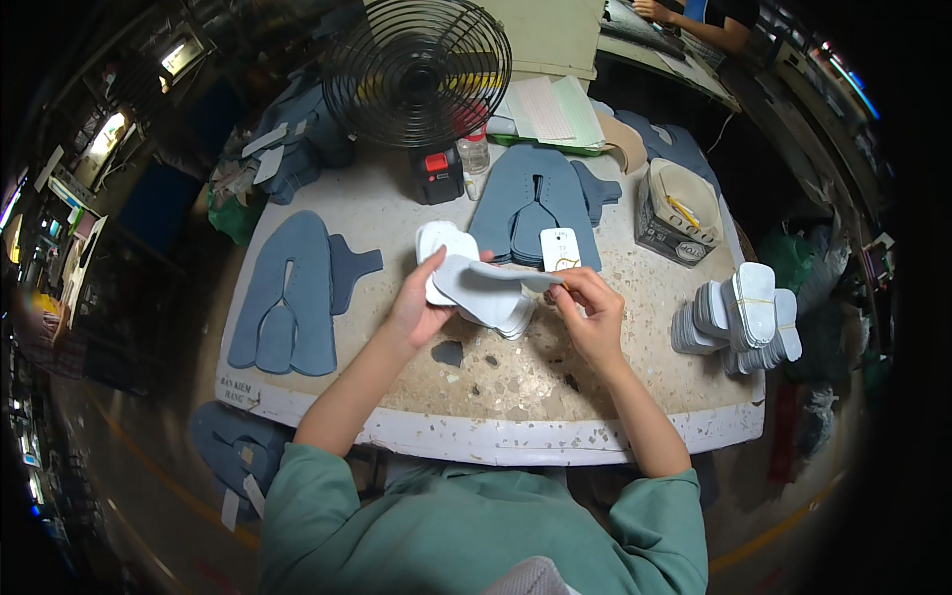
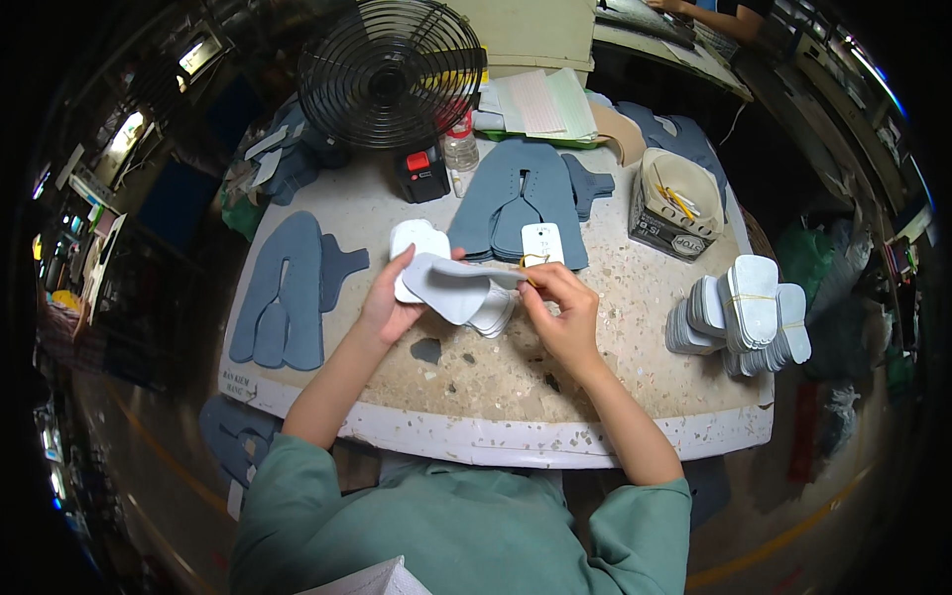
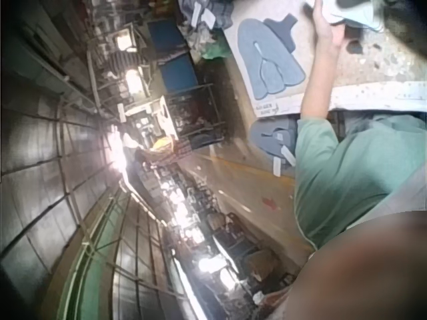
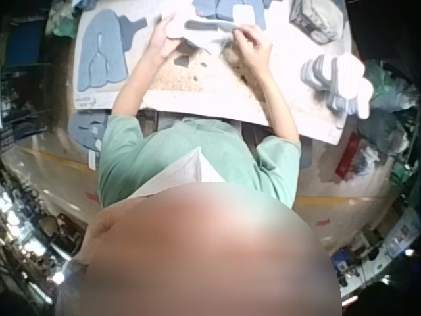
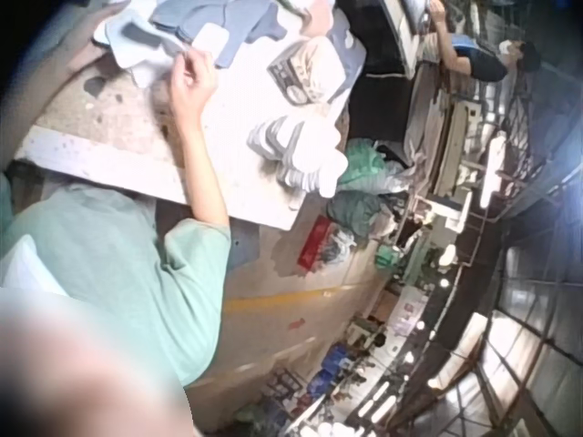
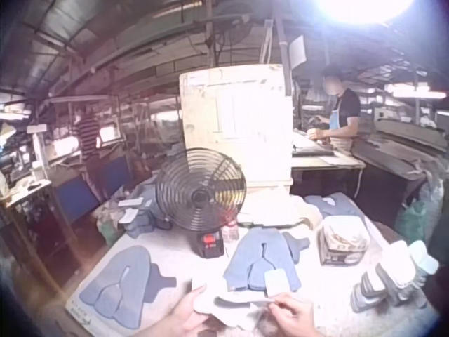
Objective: The person repeatedly picks up small white insole-like pieces and blue fabric pieces, aligns them, and stacks them into neat piles on the table. The person occasionally reorganizes the stacks and moves them to the side.
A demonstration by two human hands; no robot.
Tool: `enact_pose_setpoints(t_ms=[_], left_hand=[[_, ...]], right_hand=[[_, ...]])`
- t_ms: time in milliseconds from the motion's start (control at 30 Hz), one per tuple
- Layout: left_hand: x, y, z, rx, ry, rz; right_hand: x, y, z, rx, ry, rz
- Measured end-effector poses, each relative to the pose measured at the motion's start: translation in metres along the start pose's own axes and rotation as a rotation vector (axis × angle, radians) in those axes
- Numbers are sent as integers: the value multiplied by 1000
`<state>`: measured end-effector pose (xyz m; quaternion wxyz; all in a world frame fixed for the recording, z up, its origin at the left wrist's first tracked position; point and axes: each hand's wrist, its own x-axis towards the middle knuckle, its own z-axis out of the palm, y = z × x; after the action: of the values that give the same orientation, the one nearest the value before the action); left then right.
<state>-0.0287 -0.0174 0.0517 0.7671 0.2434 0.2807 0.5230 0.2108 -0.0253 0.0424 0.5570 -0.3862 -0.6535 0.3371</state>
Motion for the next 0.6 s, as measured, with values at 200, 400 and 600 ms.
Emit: enact_pose_setpoints(t_ms=[200,400,600], left_hand=[[3,10,-9,139,132,-48],[1,-7,0,-14,257,-58],[-5,-7,9,-96,170,-126]], right_hand=[[-8,2,15,-214,-73,-171],[-13,-10,28,-530,-339,-585],[-13,-9,32,-481,-227,-534]])
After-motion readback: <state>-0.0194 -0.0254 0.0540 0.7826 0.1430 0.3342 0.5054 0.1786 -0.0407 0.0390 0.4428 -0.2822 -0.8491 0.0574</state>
